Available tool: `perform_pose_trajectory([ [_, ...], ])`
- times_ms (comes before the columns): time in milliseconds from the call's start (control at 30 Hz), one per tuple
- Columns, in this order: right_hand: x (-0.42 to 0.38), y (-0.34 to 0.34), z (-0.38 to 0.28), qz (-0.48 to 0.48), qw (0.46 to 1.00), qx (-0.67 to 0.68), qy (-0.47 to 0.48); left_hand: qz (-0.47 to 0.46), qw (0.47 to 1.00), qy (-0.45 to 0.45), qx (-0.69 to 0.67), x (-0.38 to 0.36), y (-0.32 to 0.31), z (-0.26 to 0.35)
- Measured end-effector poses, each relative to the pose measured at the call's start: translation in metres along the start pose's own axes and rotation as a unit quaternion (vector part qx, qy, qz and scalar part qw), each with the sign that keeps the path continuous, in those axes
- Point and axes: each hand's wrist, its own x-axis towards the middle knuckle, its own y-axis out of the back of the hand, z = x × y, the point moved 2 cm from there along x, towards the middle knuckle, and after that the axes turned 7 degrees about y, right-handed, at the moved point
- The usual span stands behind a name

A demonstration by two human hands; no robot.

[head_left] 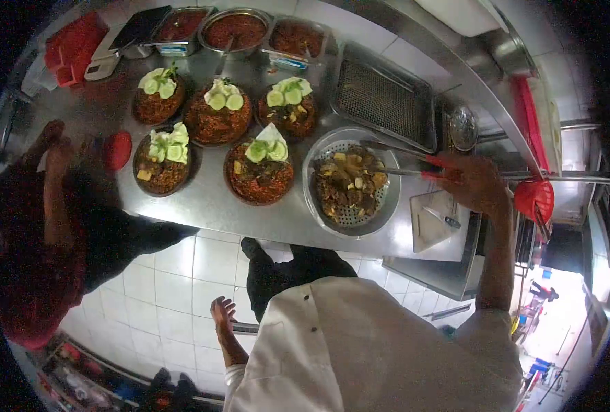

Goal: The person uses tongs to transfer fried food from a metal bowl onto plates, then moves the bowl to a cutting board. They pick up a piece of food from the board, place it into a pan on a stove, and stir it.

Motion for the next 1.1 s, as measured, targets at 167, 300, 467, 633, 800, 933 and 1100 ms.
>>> perform_pose_trajectory([
  [167, 0.037, -0.017, 0.035, 0.022, 0.992, -0.008, 0.126, -0.015, 0.998, -0.062, 0.013, -0.01, -0.027, 0.035],
  [300, 0.085, 0.005, 0.055, -0.04, 0.955, 0.021, 0.293, -0.017, 0.997, -0.075, 0.007, -0.007, -0.048, 0.033],
  [467, 0.113, 0.028, 0.059, -0.172, 0.948, 0.025, 0.265, 0.0, 0.998, -0.054, -0.014, -0.015, -0.072, 0.0],
  [633, 0.141, 0.008, 0.081, -0.244, 0.936, 0.076, 0.242, -0.023, 0.999, 0.01, -0.033, -0.018, -0.086, -0.07],
  [800, 0.125, 0.008, 0.099, -0.244, 0.927, 0.18, 0.22, -0.027, 0.999, -0.015, -0.041, -0.03, -0.09, -0.11],
  [933, 0.115, -0.01, 0.092, -0.228, 0.931, 0.183, 0.221, -0.028, 0.999, 0.02, -0.007, -0.025, -0.088, -0.102],
  [1100, 0.097, -0.008, 0.103, -0.204, 0.926, 0.237, 0.21, -0.009, 0.999, -0.033, -0.021, -0.013, -0.074, -0.06],
])
